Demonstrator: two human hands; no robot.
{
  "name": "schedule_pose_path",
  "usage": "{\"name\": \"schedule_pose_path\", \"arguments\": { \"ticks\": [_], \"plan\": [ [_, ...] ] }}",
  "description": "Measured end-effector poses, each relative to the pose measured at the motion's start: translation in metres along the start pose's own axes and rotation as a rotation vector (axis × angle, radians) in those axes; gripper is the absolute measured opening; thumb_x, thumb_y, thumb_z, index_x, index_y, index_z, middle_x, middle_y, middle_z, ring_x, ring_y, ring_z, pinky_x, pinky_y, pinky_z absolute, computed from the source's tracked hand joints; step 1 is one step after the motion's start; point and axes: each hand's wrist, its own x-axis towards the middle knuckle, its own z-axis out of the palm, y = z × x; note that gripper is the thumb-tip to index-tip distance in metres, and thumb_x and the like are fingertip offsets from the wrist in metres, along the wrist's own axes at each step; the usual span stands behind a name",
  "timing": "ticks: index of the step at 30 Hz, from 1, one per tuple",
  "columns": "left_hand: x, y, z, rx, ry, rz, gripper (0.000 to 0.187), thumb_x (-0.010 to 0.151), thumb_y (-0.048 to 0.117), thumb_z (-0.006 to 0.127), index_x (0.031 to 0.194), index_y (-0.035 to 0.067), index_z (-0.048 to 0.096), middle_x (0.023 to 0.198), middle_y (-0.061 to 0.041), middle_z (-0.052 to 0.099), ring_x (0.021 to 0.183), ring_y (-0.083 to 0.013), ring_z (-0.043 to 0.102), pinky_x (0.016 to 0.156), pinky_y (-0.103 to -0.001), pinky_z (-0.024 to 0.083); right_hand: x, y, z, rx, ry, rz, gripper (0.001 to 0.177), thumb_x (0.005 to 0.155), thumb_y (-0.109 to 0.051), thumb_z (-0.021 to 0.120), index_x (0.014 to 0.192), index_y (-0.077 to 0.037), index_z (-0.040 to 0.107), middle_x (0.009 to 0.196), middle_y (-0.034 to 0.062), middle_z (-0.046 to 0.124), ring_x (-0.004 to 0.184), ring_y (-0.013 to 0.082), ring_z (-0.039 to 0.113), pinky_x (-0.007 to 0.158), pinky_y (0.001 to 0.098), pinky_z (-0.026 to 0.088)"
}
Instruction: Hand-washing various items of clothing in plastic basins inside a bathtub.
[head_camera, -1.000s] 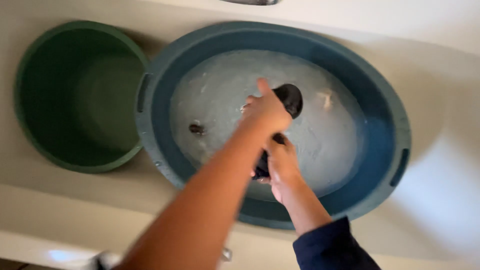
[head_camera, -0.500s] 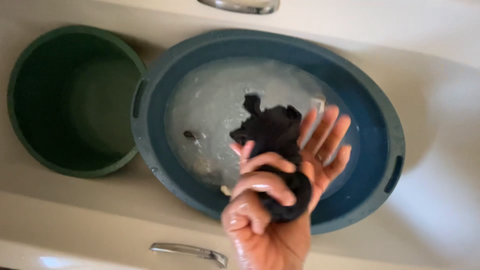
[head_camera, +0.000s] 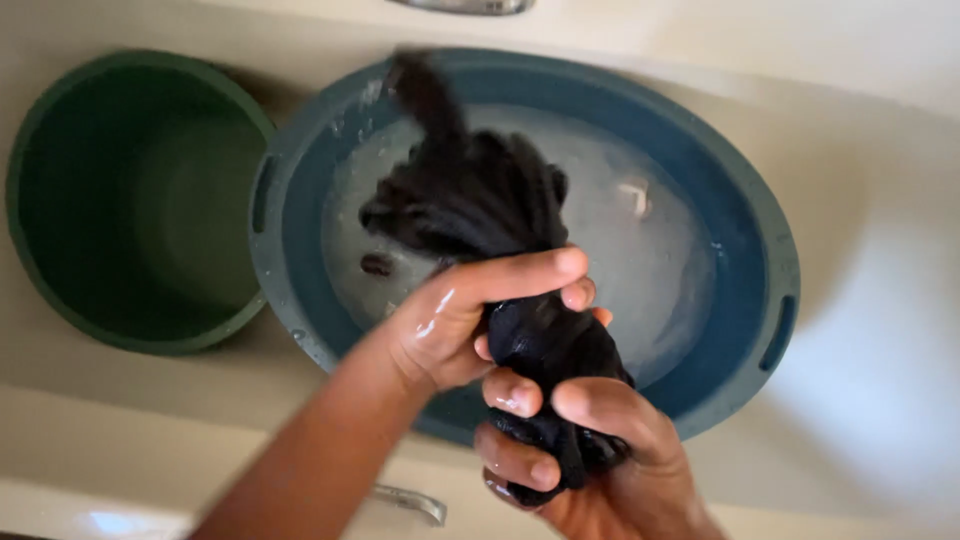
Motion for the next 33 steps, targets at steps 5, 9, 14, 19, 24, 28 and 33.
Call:
{"name": "schedule_pose_path", "arguments": {
  "ticks": [5,9,14,19,24,28,33],
  "plan": [
    [0.012,0.006,0.014,0.598,0.316,-0.194,0.025,0.08,0.026,0.083,0.076,0.006,0.067,0.073,-0.003,0.068,0.073,-0.0169,0.072,0.066,-0.034,0.057,0.003,-0.02,-0.005,-0.615,0.328,0.206,0.048,0.081,-0.008,0.071,0.123,0.0,0.049,0.092,0.0103,0.059,0.068,0.0202,0.054,0.061,0.0326,0.042],
    [0.027,0.003,0.017,0.952,0.228,-0.052,0.03,0.078,0.03,0.085,0.079,0.006,0.067,0.07,-0.004,0.067,0.064,-0.0152,0.064,0.061,-0.031,0.051,0.017,-0.025,-0.016,-0.847,0.577,0.247,0.045,0.073,-0.005,0.073,0.114,-0.002,0.052,0.086,0.0106,0.063,0.066,0.0214,0.058,0.06,0.0352,0.046],
    [0.052,-0.005,-0.008,1.637,0.329,0.111,0.038,0.08,0.036,0.08,0.095,0.003,0.07,0.091,-0.011,0.075,0.083,-0.0277,0.072,0.077,-0.038,0.057,0.043,-0.033,-0.058,-1.18,0.685,0.112,0.027,0.075,-0.012,0.078,0.092,0.003,0.065,0.075,0.0084,0.064,0.059,0.019,0.062,0.048,0.0327,0.044],
    [0.061,-0.018,-0.03,1.566,0.458,0.28,0.051,0.07,0.028,0.082,0.112,0.004,0.067,0.107,-0.018,0.074,0.104,-0.0359,0.071,0.084,-0.041,0.059,0.061,-0.033,-0.115,-1.171,0.644,-0.134,0.021,0.074,-0.001,0.078,0.091,0.0,0.066,0.074,0.0067,0.066,0.056,0.0169,0.062,0.045,0.0328,0.046],
    [0.069,-0.019,-0.048,1.579,0.505,0.277,0.061,0.067,0.02,0.079,0.124,0.005,0.062,0.105,-0.021,0.076,0.106,-0.0399,0.071,0.089,-0.042,0.059,0.082,-0.034,-0.16,-1.374,0.667,-0.324,0.015,0.079,0.0,0.076,0.09,0.001,0.066,0.069,0.0067,0.064,0.05,0.0156,0.058,0.039,0.0324,0.042],
    [0.078,-0.022,-0.049,1.705,0.639,0.09,0.08,0.062,0.018,0.08,0.137,0.013,0.053,0.104,-0.022,0.074,0.104,-0.0423,0.068,0.092,-0.048,0.055,0.085,-0.041,-0.188,-1.265,0.611,-0.466,0.017,0.079,-0.002,0.078,0.088,0.001,0.063,0.069,0.0053,0.062,0.051,0.0118,0.054,0.039,0.0308,0.038],
    [0.095,-0.03,-0.075,1.719,0.69,0.039,0.076,0.065,0.021,0.081,0.134,0.01,0.051,0.105,-0.022,0.074,0.104,-0.0428,0.068,0.092,-0.049,0.056,0.086,-0.038,-0.175,-1.49,0.816,-0.379,0.026,0.089,-0.014,0.079,0.09,0.007,0.065,0.07,0.0135,0.064,0.054,0.0165,0.058,0.041,0.0332,0.039]
  ]
}}
